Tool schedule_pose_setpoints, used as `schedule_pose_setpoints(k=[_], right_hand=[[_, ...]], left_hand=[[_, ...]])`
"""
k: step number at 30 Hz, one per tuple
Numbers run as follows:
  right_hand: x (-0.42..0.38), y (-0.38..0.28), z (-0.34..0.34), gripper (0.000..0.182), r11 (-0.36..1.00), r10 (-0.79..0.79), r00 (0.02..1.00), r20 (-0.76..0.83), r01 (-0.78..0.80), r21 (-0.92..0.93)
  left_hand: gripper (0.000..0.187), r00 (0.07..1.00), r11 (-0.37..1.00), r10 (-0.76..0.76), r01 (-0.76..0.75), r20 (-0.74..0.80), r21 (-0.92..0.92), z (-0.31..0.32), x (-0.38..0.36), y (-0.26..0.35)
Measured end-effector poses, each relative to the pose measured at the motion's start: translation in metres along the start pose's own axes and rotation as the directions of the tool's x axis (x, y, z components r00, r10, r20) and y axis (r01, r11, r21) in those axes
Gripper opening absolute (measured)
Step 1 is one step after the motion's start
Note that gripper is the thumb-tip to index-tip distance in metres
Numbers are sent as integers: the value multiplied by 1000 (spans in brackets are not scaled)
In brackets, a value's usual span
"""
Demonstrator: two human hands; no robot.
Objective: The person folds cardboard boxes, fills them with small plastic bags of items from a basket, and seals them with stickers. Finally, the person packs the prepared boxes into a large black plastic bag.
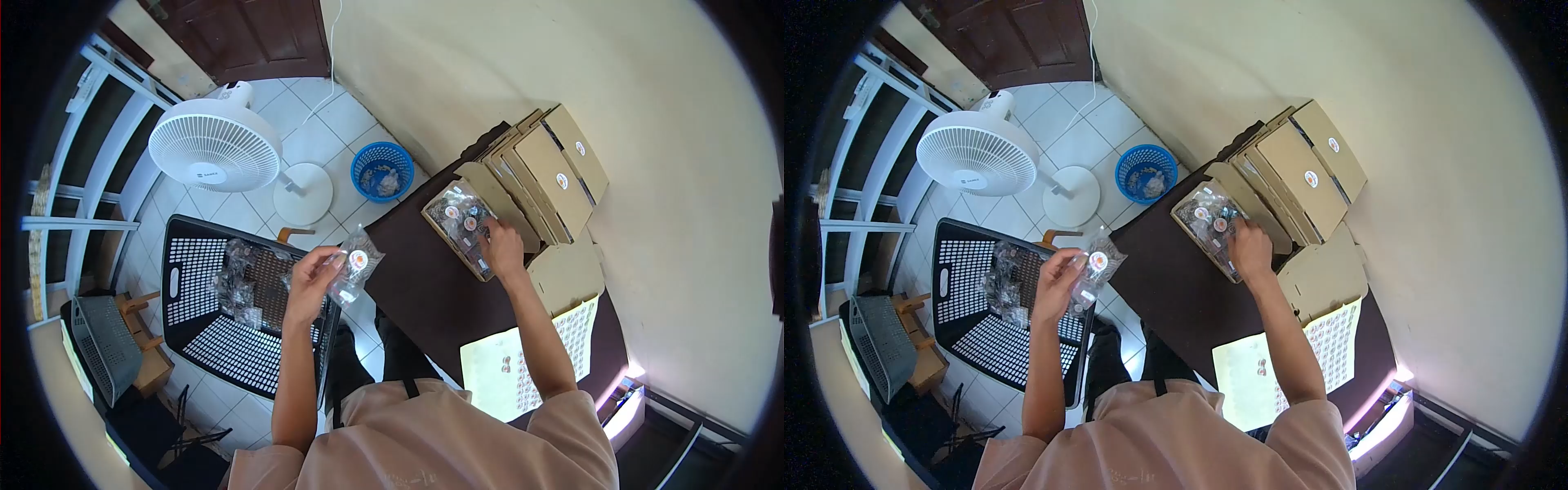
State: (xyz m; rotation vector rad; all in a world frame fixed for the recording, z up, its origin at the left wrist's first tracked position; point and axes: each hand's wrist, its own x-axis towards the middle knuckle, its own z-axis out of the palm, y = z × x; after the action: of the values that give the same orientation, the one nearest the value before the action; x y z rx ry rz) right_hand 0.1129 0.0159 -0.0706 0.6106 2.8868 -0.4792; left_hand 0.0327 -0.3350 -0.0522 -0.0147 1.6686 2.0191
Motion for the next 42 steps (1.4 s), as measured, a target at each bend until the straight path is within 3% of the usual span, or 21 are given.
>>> schedule_pose_setpoints(k=[2, 4, 11, 13, 14, 15, 17, 20, 21, 22, 23, 24, 25, 27, 30, 32, 33, 35, 38, 40, 42], right_hand=[[-16, 12, 9, 44, 997, 72, 997, 26, -71, -10], [-26, 21, 13, 38, 986, -62, 996, -59, 52, -156], [-11, 27, -1, 39, 988, -131, 991, 31, 133, -77], [0, 5, -4, 38, 966, -220, 956, -194, 241, 93], [7, 1, 0, 37, 952, -283, 937, -204, 300, 59], [12, 3, 2, 37, 952, -283, 937, -202, 301, 62], [18, 8, 7, 33, 952, -299, 954, 9, 298, 71], [17, 20, 6, 27, 935, -346, 937, -36, 348, 63], [14, 16, 2, 27, 936, -345, 938, -33, 347, 62], [9, 6, -5, 24, 935, -147, 983, -106, 173, 310], [8, -2, -8, 24, 838, 70, 990, -124, 9, 545], [9, -4, -2, 31, 554, 156, 986, -55, -41, 831], [6, -9, -4, 31, 553, 162, 985, -51, -48, 832], [0, -19, -11, 38, -120, 57, 963, 262, -254, 960], [13, -17, 6, 47, 165, 184, 964, 192, -223, 961], [21, -16, 14, 51, 448, 350, 936, 47, -211, 869], [23, -13, 24, 51, 444, 355, 934, 48, -214, 870], [28, -6, 46, 54, 597, 398, 906, -144, -137, 790], [16, -24, 30, 54, 645, 348, 896, -277, -15, 764], [14, -23, 35, 52, 694, 297, 900, -320, 27, 720], [16, -22, 43, 46, 935, 93, 895, -435, 71, 347]], left_hand=[[17, 1000, 1000, -8, 8, 19, -12, 13, 10, 0], [17, 996, 997, -67, 69, 58, -30, 26, 20, 4], [20, 982, 994, -98, 90, 160, 58, 67, 54, 19], [20, 981, 995, -94, 84, 170, 62, 76, 63, 16], [19, 976, 993, -99, 83, 194, 89, 81, 68, 17], [19, 970, 990, -105, 81, 220, 116, 85, 72, 16], [18, 967, 995, -88, 73, 237, 73, 90, 79, 8], [17, 968, 991, -106, 84, 225, 108, 100, 84, 9], [17, 969, 990, -117, 97, 217, 103, 104, 84, 9], [17, 969, 989, -127, 109, 210, 98, 110, 86, 9], [17, 969, 989, -128, 110, 210, 96, 117, 89, 3], [17, 973, 995, -93, 83, 209, 58, 125, 91, -8], [17, 976, 998, -60, 57, 208, 22, 133, 93, -18], [17, 959, 989, -139, 120, 247, 90, 149, 96, -30], [18, 968, 969, -45, -18, 249, 248, 160, 100, -53], [24, 979, 873, 202, -183, 6, 452, 164, 97, -62], [24, 980, 872, 199, -183, 11, 454, 161, 96, -67], [30, 934, 577, 314, -331, 171, 747, 151, 95, -71], [35, 957, 523, 207, -284, 204, 803, 155, 83, -59], [36, 942, 489, 253, -322, 221, 811, 156, 86, -59], [38, 926, 450, 299, -350, 231, 821, 156, 89, -58]])
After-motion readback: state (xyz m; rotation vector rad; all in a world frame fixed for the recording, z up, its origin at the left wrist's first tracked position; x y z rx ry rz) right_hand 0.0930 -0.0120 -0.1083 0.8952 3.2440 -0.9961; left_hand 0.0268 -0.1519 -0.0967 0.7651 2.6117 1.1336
